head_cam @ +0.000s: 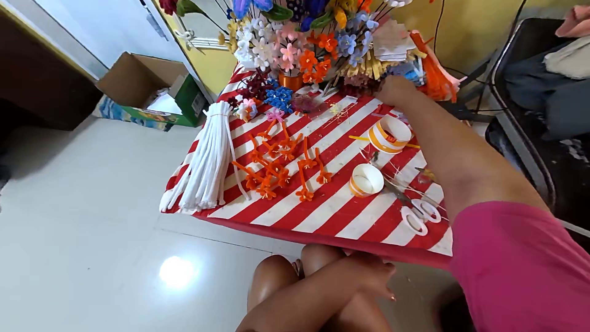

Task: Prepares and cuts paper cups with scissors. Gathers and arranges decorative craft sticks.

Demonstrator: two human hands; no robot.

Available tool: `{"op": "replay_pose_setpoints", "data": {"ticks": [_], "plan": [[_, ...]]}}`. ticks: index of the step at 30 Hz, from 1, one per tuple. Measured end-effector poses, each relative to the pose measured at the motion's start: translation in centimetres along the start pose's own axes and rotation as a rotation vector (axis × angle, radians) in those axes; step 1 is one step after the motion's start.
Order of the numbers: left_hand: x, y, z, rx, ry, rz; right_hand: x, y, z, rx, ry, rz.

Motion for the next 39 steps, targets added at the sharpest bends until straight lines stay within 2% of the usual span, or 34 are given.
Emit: {"op": "replay_pose_setpoints", "data": {"ticks": [5,14,21,27,33,36,39], "plan": [[0.0,0.1,0.1,-0.016,-0.012,0.018,0.0,0.6,1.1,-0.006,-0.066,-0.005],[-0.2,0.3,-0.3,-0.004,0.01,0.006,-4.0,0.4,0.9,-0.057,0.036,-0.094],[-0.4,0.5,-0.3,0.023,0.039,-0.007,-2.4,0.4,1.3,-0.035,-0.014,-0.095],[-0.3,0.5,-0.1,0.053,0.044,-0.034,-0.6,0.4,1.7,0.002,0.048,0.067],[-0.2,0.2,-0.4,0.061,0.057,-0.014,0.3,0.8,1.7,-0.071,-0.089,-0.032],[-0.3,0.0,-0.7,0.072,0.073,-0.019,-0.9,0.2,0.4,0.006,-0.001,-0.017],[-0.3,0.0,-0.9,0.071,0.075,-0.015,-2.2,-0.1,-0.7,-0.004,0.11,-0.001]]}}
Point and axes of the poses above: each hand's wrist, its own z-axis towards the middle knuckle, its own y-axis out of the palm, x = y × z, the point moved 1 cm from there along z, towards the middle knuckle, and after that the axes turned 15 degrees about -y, right-handed, at the moved point
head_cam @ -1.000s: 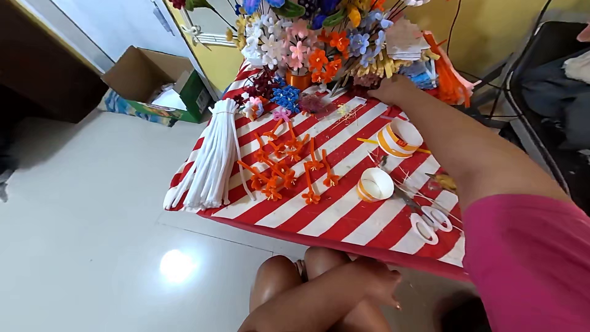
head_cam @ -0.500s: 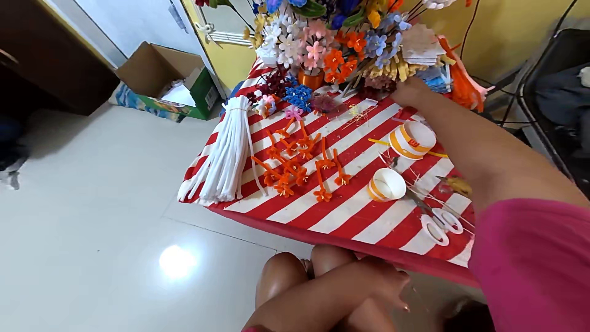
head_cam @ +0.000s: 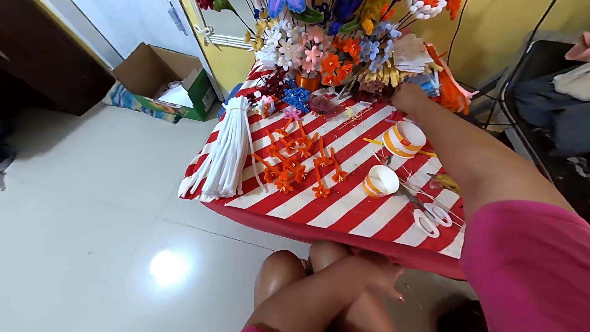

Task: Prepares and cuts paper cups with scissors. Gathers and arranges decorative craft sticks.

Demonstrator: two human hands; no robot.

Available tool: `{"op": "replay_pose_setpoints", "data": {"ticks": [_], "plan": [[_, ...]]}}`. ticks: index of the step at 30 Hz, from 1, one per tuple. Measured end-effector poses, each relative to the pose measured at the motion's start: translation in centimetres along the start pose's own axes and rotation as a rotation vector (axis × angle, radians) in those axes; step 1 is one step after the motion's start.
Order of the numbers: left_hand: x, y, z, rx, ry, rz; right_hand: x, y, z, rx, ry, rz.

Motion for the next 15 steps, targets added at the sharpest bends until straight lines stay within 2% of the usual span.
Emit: {"op": "replay_pose_setpoints", "data": {"ticks": [5,10,15], "plan": [[0.0,0.1,0.1,-0.002,-0.001,-0.027,-0.6,0.3,0.1,0.035,0.005,0.04],[-0.1,0.3,0.7,-0.035,-0.017,-0.026,-0.6,0.7,1.3,-0.012,-0.017,-0.072],[0.0,0.2,0.4,-0.034,-0.03,-0.014,-0.3,0.7,1.7,-0.027,-0.018,-0.037]]}}
Point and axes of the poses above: each hand's wrist, its own z-axis towards the middle knuckle, its own y-axis out of the palm, x = y × z, the point moved 1 cm from there along z, towards the middle knuckle, and after that the axes turned 15 degrees about -y, right-handed, at the moved point
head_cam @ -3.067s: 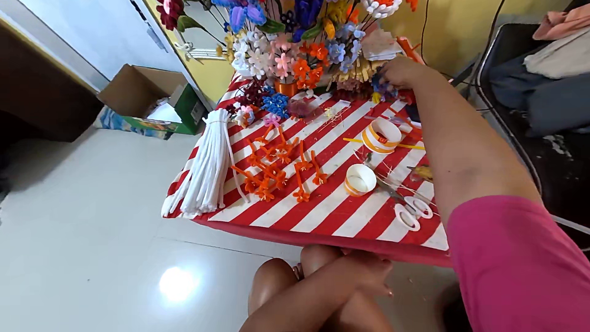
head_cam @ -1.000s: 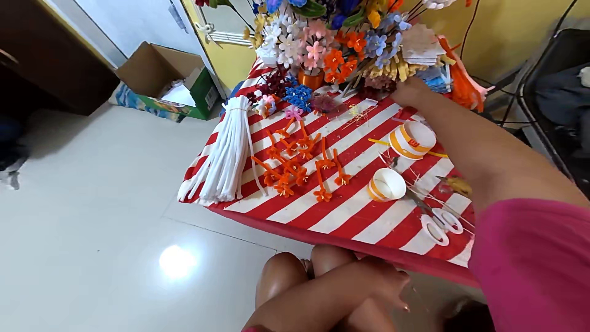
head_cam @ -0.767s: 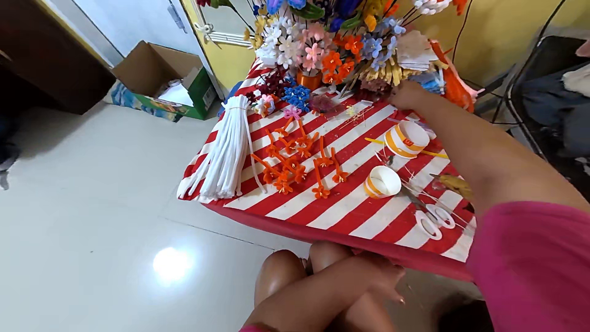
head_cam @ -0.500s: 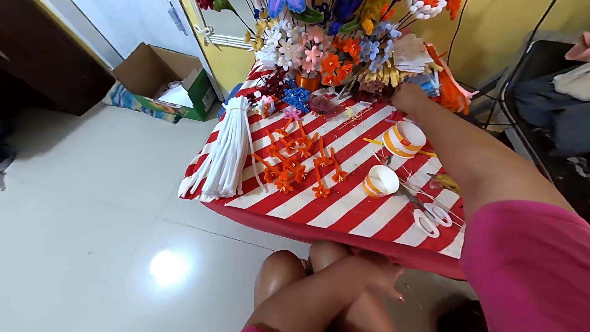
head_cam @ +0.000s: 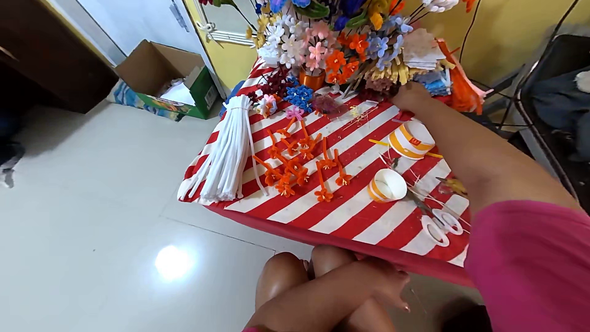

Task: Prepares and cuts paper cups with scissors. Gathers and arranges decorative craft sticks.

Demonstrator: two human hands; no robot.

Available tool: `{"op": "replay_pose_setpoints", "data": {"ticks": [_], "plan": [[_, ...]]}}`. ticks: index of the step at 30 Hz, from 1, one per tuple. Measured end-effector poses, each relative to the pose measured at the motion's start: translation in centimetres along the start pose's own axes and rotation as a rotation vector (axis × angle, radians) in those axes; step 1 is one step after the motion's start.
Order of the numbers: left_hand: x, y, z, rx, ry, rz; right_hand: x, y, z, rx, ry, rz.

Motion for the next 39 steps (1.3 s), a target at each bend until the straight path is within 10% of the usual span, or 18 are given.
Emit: {"op": "replay_pose_setpoints", "data": {"ticks": [13,28,39], "plan": [[-0.1,0.4,0.5,0.009,0.024,-0.011,2.2,0.6,0.7,-0.175,-0.154,-0.063],[-0.2,0.4,0.1,0.054,0.047,-0.03,-0.1,-3.4,-3.4,0.061,0.045,0.126],[-0.2,-0.3,-0.5,0.04,0.065,-0.053,-2.3,0.1,-0.4,-0.116,0.158,0.292]]}}
Point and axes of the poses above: each hand's wrist, its own z-axis towards the middle knuckle, its own y-axis out of the palm, x = y × z, the point moved 1 cm from there along z, towards the middle knuckle, and after that the axes turned 15 degrees about -y, right-handed, at the moved point
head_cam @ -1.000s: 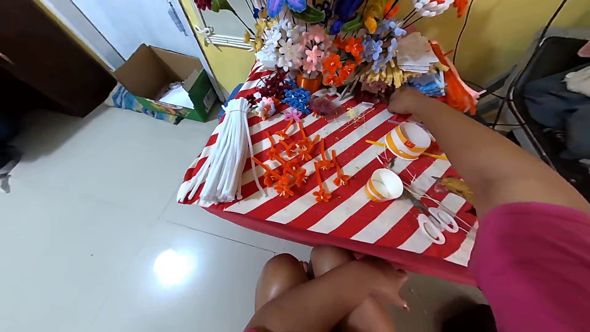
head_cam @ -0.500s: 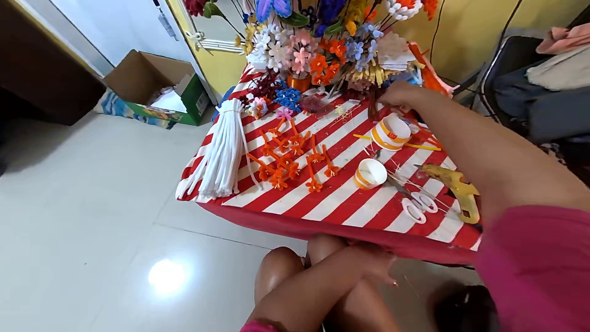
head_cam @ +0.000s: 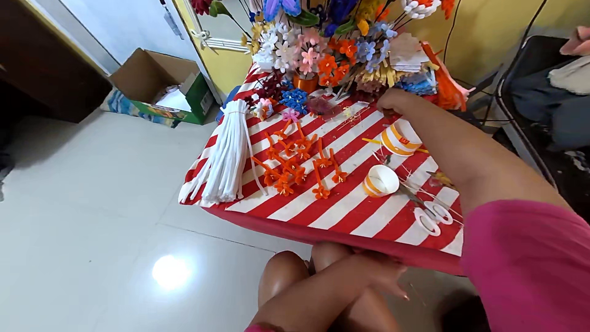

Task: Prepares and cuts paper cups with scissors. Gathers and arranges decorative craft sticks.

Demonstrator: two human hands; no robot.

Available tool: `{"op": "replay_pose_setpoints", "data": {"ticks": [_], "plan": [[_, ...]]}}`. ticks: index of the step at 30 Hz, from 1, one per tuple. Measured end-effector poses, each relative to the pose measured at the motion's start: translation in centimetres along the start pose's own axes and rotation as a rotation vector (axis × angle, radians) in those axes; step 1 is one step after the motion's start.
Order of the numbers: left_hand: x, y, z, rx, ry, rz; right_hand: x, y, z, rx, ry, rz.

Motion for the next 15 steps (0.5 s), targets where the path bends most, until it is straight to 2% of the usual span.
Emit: {"op": "replay_pose_setpoints", "data": {"ticks": [5,11,15], "plan": [[0.1,0.3,0.3,-0.016,-0.022,0.014,-2.6,-1.6,-2.7,-0.101,-0.049,-0.189],[0.3,0.0,0.1,-0.011,-0.023,-0.036,-2.2,-3.4,-5.8,-0.037,-0.005,0.098],[0.6,0.3,-0.1,0.017,-0.05,-0.066,-2.1,-4.7,-10.6,0.004,0.011,0.245]]}}
Point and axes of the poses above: each hand's wrist, its own z-axis towards the middle knuckle, its own y-axis out of the palm, x = y × z, the point moved 1 cm from there along z, towards the middle knuckle, and after that the axes turned 15 degrees about -y, right-handed, at the moved point
